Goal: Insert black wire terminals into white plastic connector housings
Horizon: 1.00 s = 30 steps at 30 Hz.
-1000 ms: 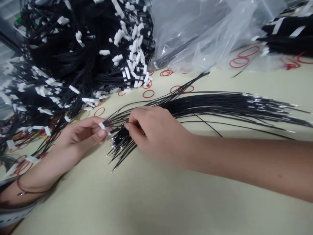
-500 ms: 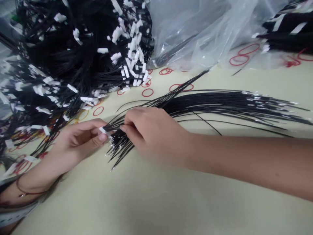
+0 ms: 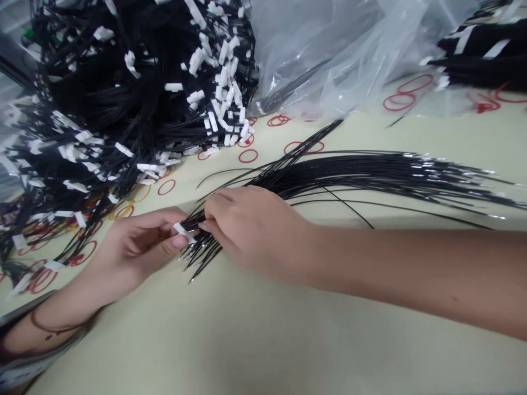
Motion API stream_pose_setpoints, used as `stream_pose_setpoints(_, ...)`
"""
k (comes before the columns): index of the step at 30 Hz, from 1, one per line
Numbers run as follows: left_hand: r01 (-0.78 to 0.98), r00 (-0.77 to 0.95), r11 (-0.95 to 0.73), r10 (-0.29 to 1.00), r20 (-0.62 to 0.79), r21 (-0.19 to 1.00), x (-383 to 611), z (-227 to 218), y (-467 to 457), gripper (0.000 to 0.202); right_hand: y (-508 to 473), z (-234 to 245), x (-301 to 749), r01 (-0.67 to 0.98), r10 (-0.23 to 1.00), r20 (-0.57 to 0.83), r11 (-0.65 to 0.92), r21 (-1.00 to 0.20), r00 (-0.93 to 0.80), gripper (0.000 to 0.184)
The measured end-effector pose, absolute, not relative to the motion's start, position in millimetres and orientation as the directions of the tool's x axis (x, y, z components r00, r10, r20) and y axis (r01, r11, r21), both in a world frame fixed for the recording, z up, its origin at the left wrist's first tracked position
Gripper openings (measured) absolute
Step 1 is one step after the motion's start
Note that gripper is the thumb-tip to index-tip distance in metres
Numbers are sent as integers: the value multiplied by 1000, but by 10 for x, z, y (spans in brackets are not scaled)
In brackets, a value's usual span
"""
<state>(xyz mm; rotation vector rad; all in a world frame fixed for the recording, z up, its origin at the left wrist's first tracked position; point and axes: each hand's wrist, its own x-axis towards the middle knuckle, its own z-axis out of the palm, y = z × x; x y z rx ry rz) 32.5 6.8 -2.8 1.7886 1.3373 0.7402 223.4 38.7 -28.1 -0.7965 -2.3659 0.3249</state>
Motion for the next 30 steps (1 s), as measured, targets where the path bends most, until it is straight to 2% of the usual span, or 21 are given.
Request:
stream_pose_setpoints(4,508,298,-169,954,12,845,323,-38,77,11,399,-265,2222,444,621,455,780,-441,-638,21)
stream_pose_setpoints(10,509,321,-165,947,-8,845,314,-35,91,2,410,-237,2218,392,667,422,721,-571,-614,20)
stream_pose_setpoints(19,503,333,-150,942,-31,851,328,-25,105,1,424,-210,2234,296,685,409,668,-683,-602,21)
stream_pose_setpoints(22,498,342,-142,939,-44,855,317,-23,114,2,427,-227,2225,287,669,436,690,-664,-602,20)
stream_pose_setpoints(27,498,338,-133,940,-51,857,278,-32,125,3,408,-266,2219,401,651,480,750,-526,-588,18)
stream_pose_setpoints(30,497,347,-130,936,-59,858,271,-35,129,5,404,-278,2223,414,636,477,765,-494,-606,18)
